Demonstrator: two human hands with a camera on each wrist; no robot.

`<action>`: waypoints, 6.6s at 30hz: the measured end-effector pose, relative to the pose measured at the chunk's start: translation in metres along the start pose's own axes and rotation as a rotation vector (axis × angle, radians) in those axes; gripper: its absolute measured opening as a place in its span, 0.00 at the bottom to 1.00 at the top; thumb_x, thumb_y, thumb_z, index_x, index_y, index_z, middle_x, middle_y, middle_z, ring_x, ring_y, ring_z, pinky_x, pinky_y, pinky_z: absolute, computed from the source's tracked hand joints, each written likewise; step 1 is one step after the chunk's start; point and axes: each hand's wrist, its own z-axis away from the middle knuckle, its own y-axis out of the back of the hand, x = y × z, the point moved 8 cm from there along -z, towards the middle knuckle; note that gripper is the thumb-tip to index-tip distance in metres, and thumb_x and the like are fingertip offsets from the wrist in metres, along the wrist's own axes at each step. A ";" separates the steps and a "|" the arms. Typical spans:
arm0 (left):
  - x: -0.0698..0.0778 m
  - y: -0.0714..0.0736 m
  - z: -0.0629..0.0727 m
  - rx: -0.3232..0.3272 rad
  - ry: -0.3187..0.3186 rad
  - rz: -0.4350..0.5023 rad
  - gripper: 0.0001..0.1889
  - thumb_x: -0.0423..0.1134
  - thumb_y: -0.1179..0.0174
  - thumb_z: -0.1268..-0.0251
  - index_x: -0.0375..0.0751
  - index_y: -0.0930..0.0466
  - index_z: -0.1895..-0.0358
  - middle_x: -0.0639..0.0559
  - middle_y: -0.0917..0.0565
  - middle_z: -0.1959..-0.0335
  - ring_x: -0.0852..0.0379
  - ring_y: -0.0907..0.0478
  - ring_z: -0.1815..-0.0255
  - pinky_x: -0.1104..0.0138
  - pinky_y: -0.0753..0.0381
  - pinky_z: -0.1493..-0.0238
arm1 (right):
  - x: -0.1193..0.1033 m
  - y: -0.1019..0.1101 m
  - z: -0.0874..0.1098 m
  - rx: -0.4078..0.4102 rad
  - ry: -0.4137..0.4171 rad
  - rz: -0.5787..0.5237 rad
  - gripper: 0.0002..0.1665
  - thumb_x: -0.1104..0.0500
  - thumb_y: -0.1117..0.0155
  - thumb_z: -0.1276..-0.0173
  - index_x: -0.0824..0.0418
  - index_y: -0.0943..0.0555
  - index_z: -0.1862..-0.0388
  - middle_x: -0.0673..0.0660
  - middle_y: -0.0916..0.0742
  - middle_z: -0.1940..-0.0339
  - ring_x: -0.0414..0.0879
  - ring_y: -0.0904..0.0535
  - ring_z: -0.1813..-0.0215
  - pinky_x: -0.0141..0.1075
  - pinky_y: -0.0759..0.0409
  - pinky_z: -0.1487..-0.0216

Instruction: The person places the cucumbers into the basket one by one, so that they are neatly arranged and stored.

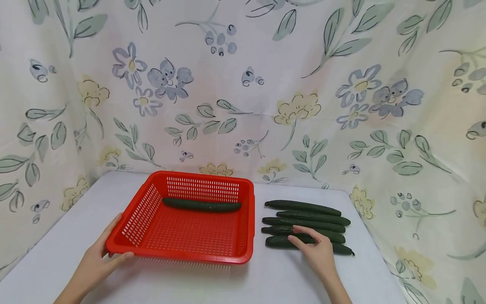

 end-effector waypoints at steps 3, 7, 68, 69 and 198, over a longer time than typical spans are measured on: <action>0.001 0.001 0.001 0.008 -0.012 -0.010 0.60 0.53 0.23 0.37 0.62 0.59 0.11 0.32 0.32 0.21 0.43 0.22 0.38 0.67 0.18 0.56 | 0.007 0.008 -0.001 0.032 0.026 0.008 0.26 0.51 0.16 0.38 0.58 0.10 0.42 0.41 0.08 0.49 0.48 0.09 0.69 0.31 0.18 0.68; 0.002 0.002 0.000 0.010 -0.018 -0.007 0.60 0.52 0.23 0.37 0.62 0.60 0.11 0.33 0.32 0.21 0.45 0.22 0.39 0.67 0.17 0.56 | 0.014 0.017 -0.006 0.055 0.052 -0.004 0.25 0.53 0.18 0.36 0.60 0.11 0.41 0.35 0.09 0.52 0.48 0.09 0.71 0.32 0.19 0.71; -0.001 0.000 0.001 -0.017 0.023 0.019 0.60 0.52 0.24 0.36 0.55 0.59 0.11 0.30 0.36 0.19 0.31 0.25 0.32 0.69 0.18 0.54 | 0.055 0.044 -0.011 -0.171 0.011 0.395 0.27 0.43 0.15 0.43 0.48 0.08 0.45 0.54 0.10 0.41 0.37 0.20 0.45 0.37 0.22 0.46; -0.001 0.000 0.001 -0.016 0.021 0.020 0.60 0.52 0.24 0.36 0.56 0.59 0.11 0.31 0.36 0.19 0.31 0.25 0.32 0.69 0.18 0.54 | 0.056 0.043 -0.011 -0.172 0.003 0.373 0.28 0.44 0.15 0.42 0.50 0.08 0.44 0.55 0.08 0.47 0.36 0.19 0.53 0.36 0.22 0.51; 0.004 0.003 0.003 0.029 -0.021 -0.007 0.60 0.50 0.22 0.39 0.55 0.56 0.11 0.32 0.31 0.21 0.46 0.23 0.39 0.67 0.17 0.58 | -0.105 -0.056 -0.062 -0.097 0.083 -0.093 0.32 0.45 0.17 0.38 0.57 0.11 0.38 0.59 0.12 0.36 0.52 0.19 0.35 0.50 0.22 0.35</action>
